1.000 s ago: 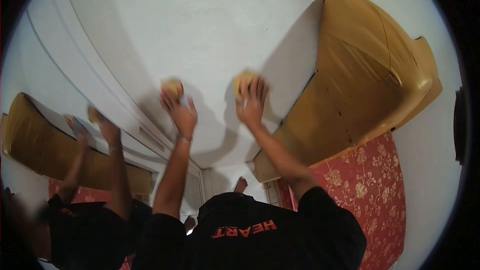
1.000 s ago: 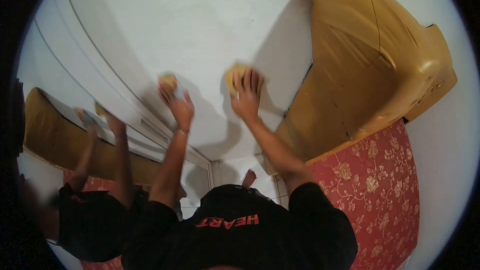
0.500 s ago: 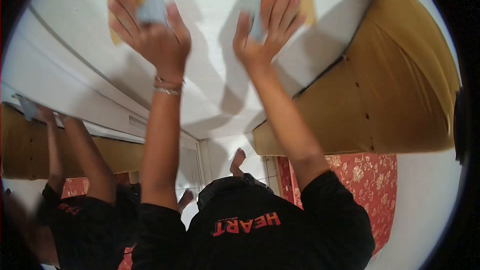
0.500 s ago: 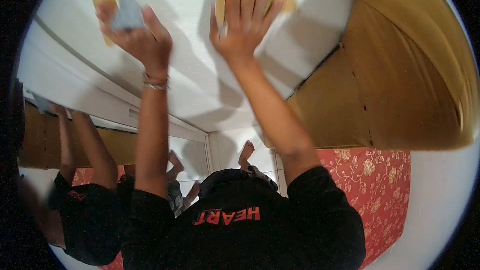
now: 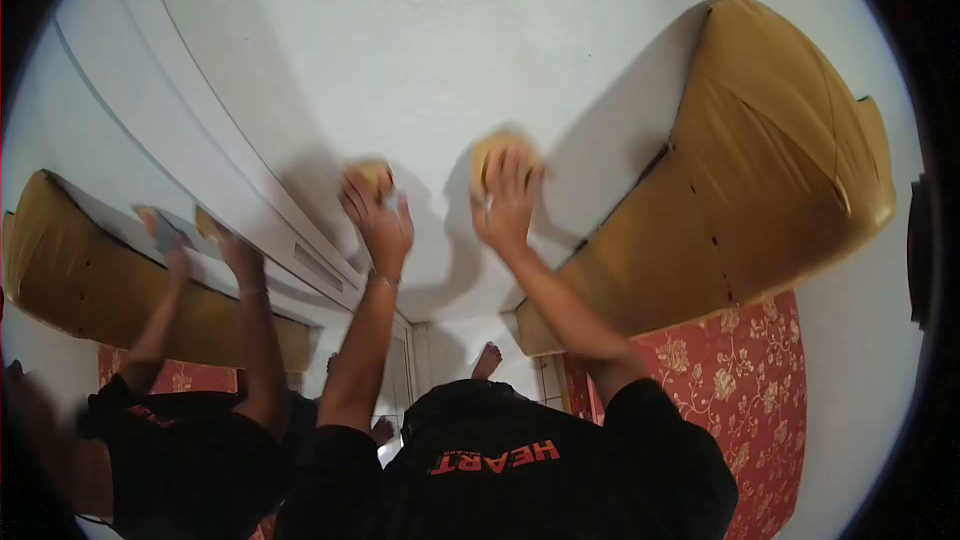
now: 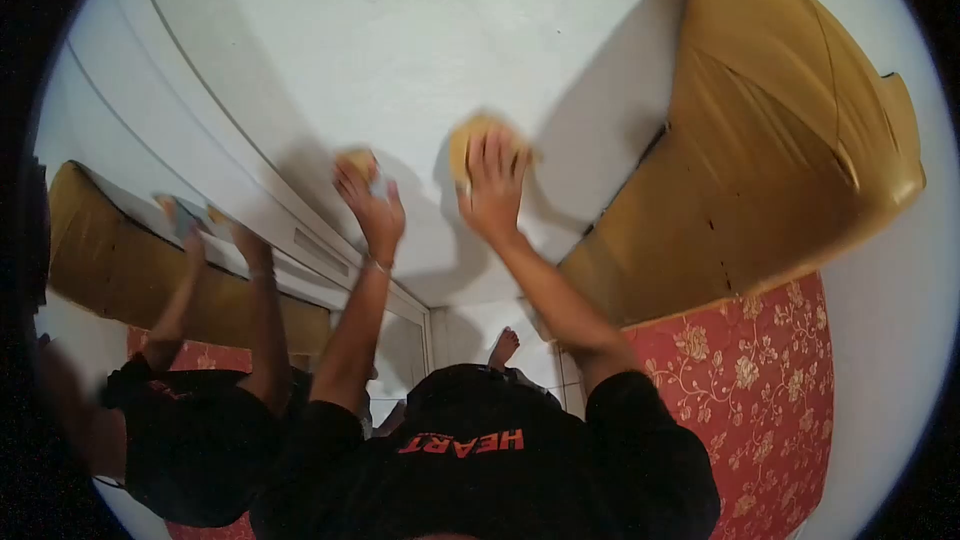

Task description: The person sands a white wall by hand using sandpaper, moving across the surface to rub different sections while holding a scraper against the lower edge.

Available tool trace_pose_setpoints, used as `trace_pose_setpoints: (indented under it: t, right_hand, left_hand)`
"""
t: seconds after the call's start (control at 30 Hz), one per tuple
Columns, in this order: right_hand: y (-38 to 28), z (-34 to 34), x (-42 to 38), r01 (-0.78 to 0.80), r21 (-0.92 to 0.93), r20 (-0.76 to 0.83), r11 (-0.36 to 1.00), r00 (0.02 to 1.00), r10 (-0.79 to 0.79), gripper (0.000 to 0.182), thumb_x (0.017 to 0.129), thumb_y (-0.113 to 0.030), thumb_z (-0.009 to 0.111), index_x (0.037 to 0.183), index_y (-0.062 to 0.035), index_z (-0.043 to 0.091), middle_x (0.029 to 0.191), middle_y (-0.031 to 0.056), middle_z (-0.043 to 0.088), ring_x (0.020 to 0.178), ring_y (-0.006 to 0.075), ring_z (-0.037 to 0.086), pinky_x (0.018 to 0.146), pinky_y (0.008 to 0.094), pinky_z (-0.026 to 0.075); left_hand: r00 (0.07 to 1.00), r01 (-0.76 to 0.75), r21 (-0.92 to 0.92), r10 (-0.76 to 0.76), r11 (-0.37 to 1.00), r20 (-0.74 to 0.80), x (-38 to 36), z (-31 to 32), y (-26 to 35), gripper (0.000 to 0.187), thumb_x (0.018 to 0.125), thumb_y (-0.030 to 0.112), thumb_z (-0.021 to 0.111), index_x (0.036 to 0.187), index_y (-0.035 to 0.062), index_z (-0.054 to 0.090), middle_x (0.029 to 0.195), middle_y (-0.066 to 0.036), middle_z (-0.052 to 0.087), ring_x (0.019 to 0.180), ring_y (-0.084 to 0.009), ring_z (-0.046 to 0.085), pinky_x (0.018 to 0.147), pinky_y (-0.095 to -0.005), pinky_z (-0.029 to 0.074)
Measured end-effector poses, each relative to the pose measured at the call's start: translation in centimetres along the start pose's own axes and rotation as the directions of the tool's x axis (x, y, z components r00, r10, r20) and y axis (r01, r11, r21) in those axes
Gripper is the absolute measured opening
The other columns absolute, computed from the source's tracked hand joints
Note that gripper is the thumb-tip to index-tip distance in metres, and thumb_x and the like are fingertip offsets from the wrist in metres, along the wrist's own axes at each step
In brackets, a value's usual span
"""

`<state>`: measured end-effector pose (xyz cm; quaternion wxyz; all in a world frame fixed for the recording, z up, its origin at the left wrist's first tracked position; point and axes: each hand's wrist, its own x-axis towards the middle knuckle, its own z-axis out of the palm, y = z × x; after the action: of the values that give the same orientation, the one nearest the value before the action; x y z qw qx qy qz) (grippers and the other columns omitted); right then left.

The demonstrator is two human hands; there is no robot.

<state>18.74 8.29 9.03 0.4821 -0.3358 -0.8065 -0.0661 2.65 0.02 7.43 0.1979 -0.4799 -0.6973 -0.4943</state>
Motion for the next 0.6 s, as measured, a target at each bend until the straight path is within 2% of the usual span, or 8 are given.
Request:
trace_pose_setpoints:
  t: [0.07,0.17,0.23,0.33,0.43,0.47,0.5,0.6]
  right_hand:
    - [-0.9,-4.0,8.1,0.035,0.062,-0.248,0.997,0.969,-0.019,0.056,0.085,-0.032,0.048,0.131,-0.0043,0.033,0.136,0.0212,0.028,0.128,0.0378,0.022,0.099,0.0593,0.013]
    - [-1.4,-9.6,18.8,0.133,0.048,-0.401,0.99,0.91,-0.103,0.06,0.082,-0.034,0.051,0.132,-0.0051,0.034,0.14,0.0172,0.024,0.13,0.034,0.019,0.102,0.0532,0.01]
    - [-3.1,-12.1,24.3,0.155,0.004,-0.605,0.988,0.787,-0.121,0.048,0.087,-0.02,0.047,0.126,0.0045,0.036,0.138,0.0186,0.026,0.131,0.031,0.019,0.105,0.046,0.012]
    - [-4.7,-12.5,25.6,0.148,-0.16,-0.642,0.976,0.735,-0.217,0.048,0.086,-0.02,0.049,0.126,0.004,0.037,0.138,0.0167,0.029,0.13,0.0317,0.021,0.104,0.0471,0.014]
    - [-5.3,-10.8,21.6,0.031,0.462,-0.313,0.887,0.941,0.13,0.049,0.085,-0.02,0.049,0.126,0.0036,0.038,0.138,0.0159,0.029,0.129,0.0326,0.022,0.104,0.0473,0.016]
    - [-3.9,-7.5,18.6,0.111,0.139,-0.358,0.984,0.932,-0.054,0.052,0.083,-0.027,0.051,0.127,-0.0009,0.039,0.137,0.0158,0.03,0.129,0.0331,0.022,0.102,0.051,0.015]
    - [-2.5,-4.4,15.4,0.184,-0.199,-0.339,0.962,0.908,-0.244,0.056,0.08,-0.034,0.053,0.127,-0.0054,0.041,0.137,0.0157,0.03,0.129,0.0336,0.022,0.099,0.0546,0.014]
    - [-1.4,1.7,4.0,0.214,-0.228,-0.08,0.95,0.968,-0.237,0.049,0.071,-0.028,0.054,0.119,-0.0181,0.052,0.127,0.0048,0.045,0.122,0.0241,0.035,0.092,0.0542,0.024]
  left_hand:
    - [0.972,-0.185,0.214,0.211,0.959,-0.107,6.8,-1.8,2.1,0.067,0.083,0.026,0.05,0.133,-0.0072,0.02,0.14,-0.028,0.009,0.129,-0.045,0.009,0.102,-0.0535,0.008]
    - [0.788,-0.404,0.169,0.436,0.899,-0.435,18.1,-6.3,8.1,0.053,0.087,0.03,0.043,0.13,0.0006,0.035,0.137,-0.028,0.021,0.128,-0.043,0.015,0.102,-0.053,0.01]
    - [0.718,-0.499,0.261,0.563,0.826,-0.41,23.2,-9.7,10.8,0.054,0.087,0.03,0.045,0.115,-0.0163,0.039,0.131,-0.029,0.03,0.125,-0.042,0.025,0.101,-0.052,0.015]
    - [0.566,-0.399,0.313,0.5,0.862,-0.655,26.0,-8.4,13.0,0.05,0.091,0.02,0.039,0.131,-0.0077,0.026,0.136,-0.021,0.03,0.127,-0.0326,0.027,0.105,-0.0406,0.016]
    - [0.717,-0.392,0.433,0.564,0.812,-0.408,21.3,-5.6,9.8,0.048,0.087,0.029,0.045,0.1,-0.017,0.049,0.126,-0.03,0.036,0.122,-0.0421,0.029,0.1,-0.0519,0.018]
    - [0.696,-0.437,0.299,0.529,0.848,-0.485,19.2,-4.2,8.9,0.052,0.086,0.033,0.043,0.122,-0.0045,0.043,0.136,-0.024,0.027,0.128,-0.0391,0.021,0.102,-0.0516,0.014]
    - [0.767,-0.353,0.22,0.416,0.909,-0.488,16.8,-3.2,8.4,0.053,0.085,0.034,0.043,0.12,-0.0069,0.044,0.137,-0.023,0.027,0.129,-0.0382,0.018,0.102,-0.0518,0.014]
    - [0.902,-0.183,0.315,0.287,0.931,-0.323,8.6,0.5,3.6,0.06,0.086,0.037,0.041,0.13,-0.0028,0.031,0.141,-0.022,0.015,0.129,-0.0419,0.014,0.101,-0.0559,0.011]
